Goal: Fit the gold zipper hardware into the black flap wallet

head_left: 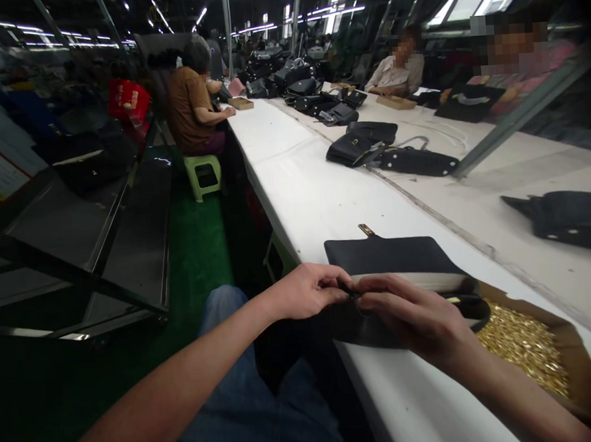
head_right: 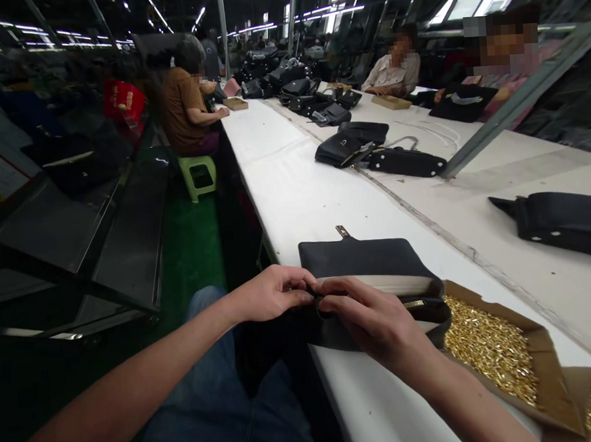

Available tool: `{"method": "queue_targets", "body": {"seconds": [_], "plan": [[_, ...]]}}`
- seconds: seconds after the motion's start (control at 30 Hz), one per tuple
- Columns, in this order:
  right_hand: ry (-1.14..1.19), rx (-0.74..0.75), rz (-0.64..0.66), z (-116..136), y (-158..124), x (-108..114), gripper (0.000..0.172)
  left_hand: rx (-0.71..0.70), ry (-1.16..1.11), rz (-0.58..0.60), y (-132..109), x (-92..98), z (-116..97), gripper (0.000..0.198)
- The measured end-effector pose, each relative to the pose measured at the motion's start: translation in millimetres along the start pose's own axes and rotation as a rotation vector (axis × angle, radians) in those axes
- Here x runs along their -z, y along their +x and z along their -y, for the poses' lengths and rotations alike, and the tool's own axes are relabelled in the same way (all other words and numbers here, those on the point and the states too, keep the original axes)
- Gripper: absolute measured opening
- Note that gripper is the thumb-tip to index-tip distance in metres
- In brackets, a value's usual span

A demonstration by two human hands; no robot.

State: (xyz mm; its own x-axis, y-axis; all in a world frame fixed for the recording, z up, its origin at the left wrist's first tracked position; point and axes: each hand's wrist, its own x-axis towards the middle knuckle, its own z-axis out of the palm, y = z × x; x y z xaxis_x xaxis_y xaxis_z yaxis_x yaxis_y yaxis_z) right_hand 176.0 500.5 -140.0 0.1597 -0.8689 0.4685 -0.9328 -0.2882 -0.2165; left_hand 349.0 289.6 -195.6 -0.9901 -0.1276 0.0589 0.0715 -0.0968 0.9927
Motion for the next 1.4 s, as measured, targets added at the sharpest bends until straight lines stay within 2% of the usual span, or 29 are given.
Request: {"method": "queue_targets", "body": {"seconds": [0.23,0.43,0.5,0.7,0.93,1.23,1.3,1.4], "plan": [[0.011,-0.034,-0.006,11.1,10.3,3.2,0.025,-0.03,0.029,-0.018,-1.0,-1.1,2.8,0.018],[0.04,-0.103,-0.005,5.5,2.4,-3.7,0.023,-0.086,0.179,-0.193,-14.9,-14.4,-11.8,0.024],[0.062,-0.116,-0.008,4.1,-1.4,-6.1,0.022,-0.101,0.225,-0.216,-19.4,-19.1,-15.1,0.021],[0.095,-0.097,-0.042,5.3,-9.2,-6.1,0.022,-0.071,0.239,-0.204,-17.7,-24.6,-11.3,0.019],[0.123,-0.114,-0.098,5.2,-11.4,-6.7,0.021,-0.013,0.084,-0.127,-6.9,-16.6,-5.7,0.02],[0.201,-0.12,-0.08,-2.2,-11.7,-7.4,0.021,0.036,-0.045,-0.122,3.7,-9.5,18.3,0.048],[0.206,-0.123,-0.067,-3.5,-10.9,-7.7,0.022,0.037,-0.021,-0.129,4.5,-9.7,19.3,0.046],[0.217,-0.134,-0.058,-2.8,-9.1,-6.6,0.021,0.032,0.06,-0.159,4.1,-13.8,12.8,0.033]]}}
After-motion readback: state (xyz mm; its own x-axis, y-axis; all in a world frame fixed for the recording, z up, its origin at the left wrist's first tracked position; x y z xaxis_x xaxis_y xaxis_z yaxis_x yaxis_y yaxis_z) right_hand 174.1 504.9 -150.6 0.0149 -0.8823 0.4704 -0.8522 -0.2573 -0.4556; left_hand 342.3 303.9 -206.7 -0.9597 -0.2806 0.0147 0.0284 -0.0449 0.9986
